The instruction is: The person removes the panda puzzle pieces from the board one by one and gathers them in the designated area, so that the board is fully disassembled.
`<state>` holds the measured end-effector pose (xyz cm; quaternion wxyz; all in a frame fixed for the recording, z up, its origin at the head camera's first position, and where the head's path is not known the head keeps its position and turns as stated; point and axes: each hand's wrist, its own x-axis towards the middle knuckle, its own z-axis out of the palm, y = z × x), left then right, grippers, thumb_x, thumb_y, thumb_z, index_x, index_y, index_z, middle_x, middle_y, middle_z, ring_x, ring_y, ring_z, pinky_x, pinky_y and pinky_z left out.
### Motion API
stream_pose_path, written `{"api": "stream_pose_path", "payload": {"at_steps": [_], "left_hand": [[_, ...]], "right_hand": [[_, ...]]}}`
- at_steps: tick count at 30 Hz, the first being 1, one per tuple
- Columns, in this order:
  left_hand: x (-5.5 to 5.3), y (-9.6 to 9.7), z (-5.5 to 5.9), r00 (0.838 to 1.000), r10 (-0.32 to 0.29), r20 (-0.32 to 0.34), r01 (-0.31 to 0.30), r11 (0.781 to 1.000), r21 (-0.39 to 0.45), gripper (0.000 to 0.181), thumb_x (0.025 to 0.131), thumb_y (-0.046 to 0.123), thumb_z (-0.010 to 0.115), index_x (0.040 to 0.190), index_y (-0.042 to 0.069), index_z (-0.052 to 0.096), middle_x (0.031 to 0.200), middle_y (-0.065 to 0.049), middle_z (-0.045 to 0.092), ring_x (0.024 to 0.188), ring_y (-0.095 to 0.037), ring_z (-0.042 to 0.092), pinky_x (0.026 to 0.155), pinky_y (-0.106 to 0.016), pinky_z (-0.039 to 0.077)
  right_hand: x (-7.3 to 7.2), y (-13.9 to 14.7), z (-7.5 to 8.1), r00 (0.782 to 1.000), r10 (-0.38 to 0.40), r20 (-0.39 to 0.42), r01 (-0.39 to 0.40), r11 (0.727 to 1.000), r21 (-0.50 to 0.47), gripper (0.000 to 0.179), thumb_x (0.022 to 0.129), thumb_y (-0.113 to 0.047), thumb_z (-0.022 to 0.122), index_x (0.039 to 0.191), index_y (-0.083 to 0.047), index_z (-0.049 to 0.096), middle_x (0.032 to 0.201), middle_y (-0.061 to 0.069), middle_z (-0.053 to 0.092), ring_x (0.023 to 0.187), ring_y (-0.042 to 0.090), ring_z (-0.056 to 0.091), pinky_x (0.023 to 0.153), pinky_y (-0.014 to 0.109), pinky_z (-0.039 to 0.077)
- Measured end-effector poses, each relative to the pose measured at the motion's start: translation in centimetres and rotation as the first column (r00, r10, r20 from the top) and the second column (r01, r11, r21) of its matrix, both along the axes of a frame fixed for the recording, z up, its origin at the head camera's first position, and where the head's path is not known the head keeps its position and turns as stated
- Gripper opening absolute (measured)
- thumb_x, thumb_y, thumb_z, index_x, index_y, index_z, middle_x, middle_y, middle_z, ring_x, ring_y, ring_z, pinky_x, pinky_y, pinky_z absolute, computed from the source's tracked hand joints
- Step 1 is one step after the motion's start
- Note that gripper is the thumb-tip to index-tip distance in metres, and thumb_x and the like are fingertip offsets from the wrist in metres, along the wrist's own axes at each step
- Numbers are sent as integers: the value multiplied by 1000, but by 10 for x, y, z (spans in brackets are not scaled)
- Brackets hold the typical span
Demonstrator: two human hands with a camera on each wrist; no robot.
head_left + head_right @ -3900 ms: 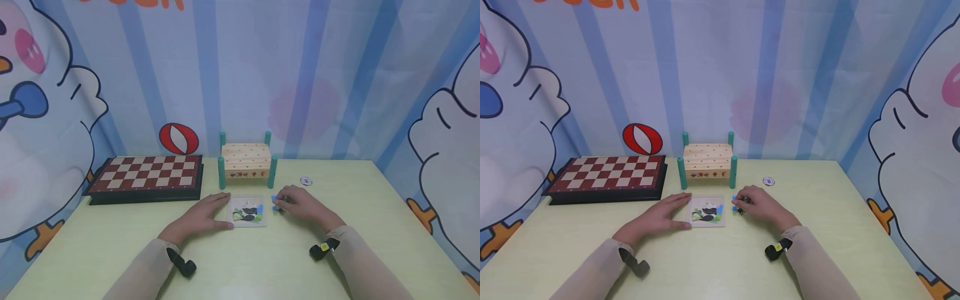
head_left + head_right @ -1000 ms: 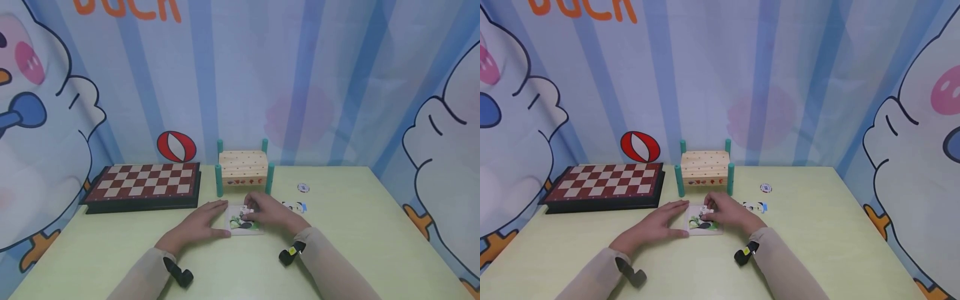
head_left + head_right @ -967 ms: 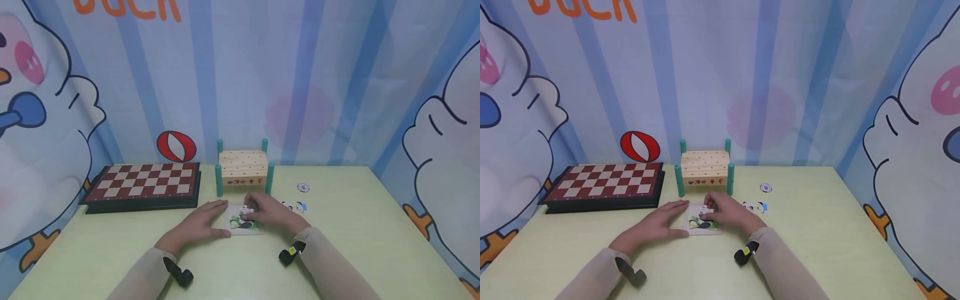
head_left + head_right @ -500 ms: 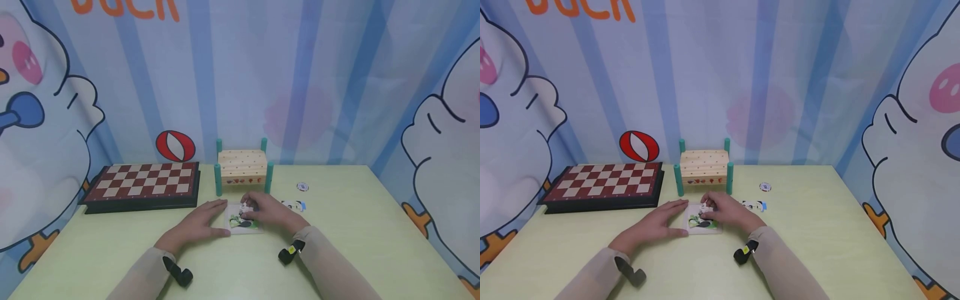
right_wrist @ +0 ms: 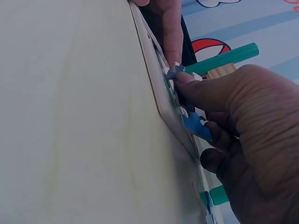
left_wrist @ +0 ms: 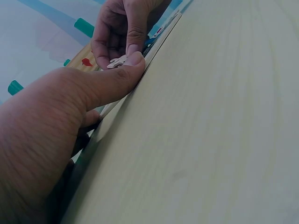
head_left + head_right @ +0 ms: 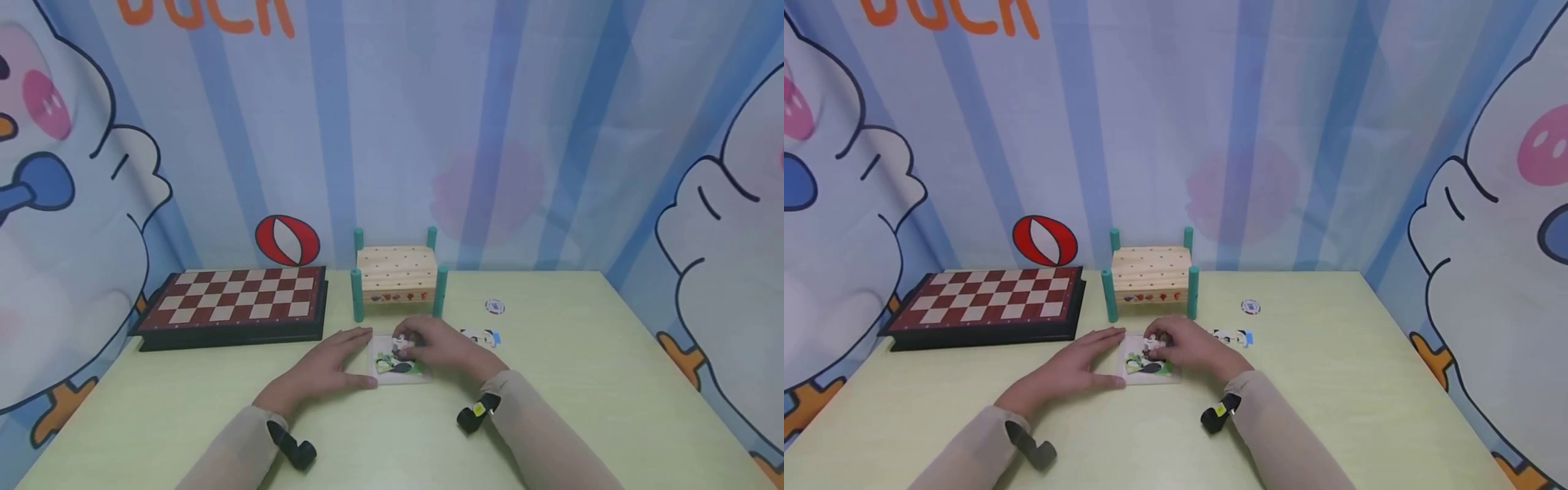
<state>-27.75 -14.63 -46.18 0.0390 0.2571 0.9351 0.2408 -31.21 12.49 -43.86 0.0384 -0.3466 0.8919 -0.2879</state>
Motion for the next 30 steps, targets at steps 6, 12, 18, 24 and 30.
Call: {"api": "stream_pose_path", "payload": {"at_steps": [6,12,18,24,30], "left_hand": [[-2,2,5,1000,4,-12,-4,1000,-15,95,82,72,65,158,23,37,162,6,32,150,-21,26,120,-50,27],[0,1,2,1000,9,12,-8,1000,-6,95,81,71,66,157,24,37,162,5,32,150,-23,26,119,-52,28],[3,0,-3,1000,18,21,-18,1000,-6,95,80,73,66,157,24,38,162,5,32,150,-22,26,119,-52,27],[3,0,-5,1000,17,12,-17,1000,-10,96,80,74,65,157,25,37,162,7,32,150,-21,25,120,-50,26],[0,-1,-3,1000,15,1,-15,1000,-13,97,80,75,64,158,25,36,163,7,31,150,-20,25,120,-49,26]], "right_hand": [[-1,1,7,1000,2,24,-2,1000,-5,29,93,-26,75,121,-21,67,102,-10,62,92,10,57,83,31,51],[-1,2,3,999,41,18,-41,999,-16,28,94,-22,73,122,-19,67,103,-8,63,93,11,57,84,32,51],[1,2,-3,998,69,-11,-69,998,-14,25,97,-18,69,122,-16,68,110,-3,64,100,15,57,90,38,50],[-2,4,-5,997,65,-50,-65,998,-7,24,97,-19,69,121,-18,70,115,-2,65,108,18,58,96,42,49],[-4,4,-3,998,50,-32,-51,998,-31,23,96,-20,70,120,-22,70,111,-8,67,105,14,57,93,39,49]]}}
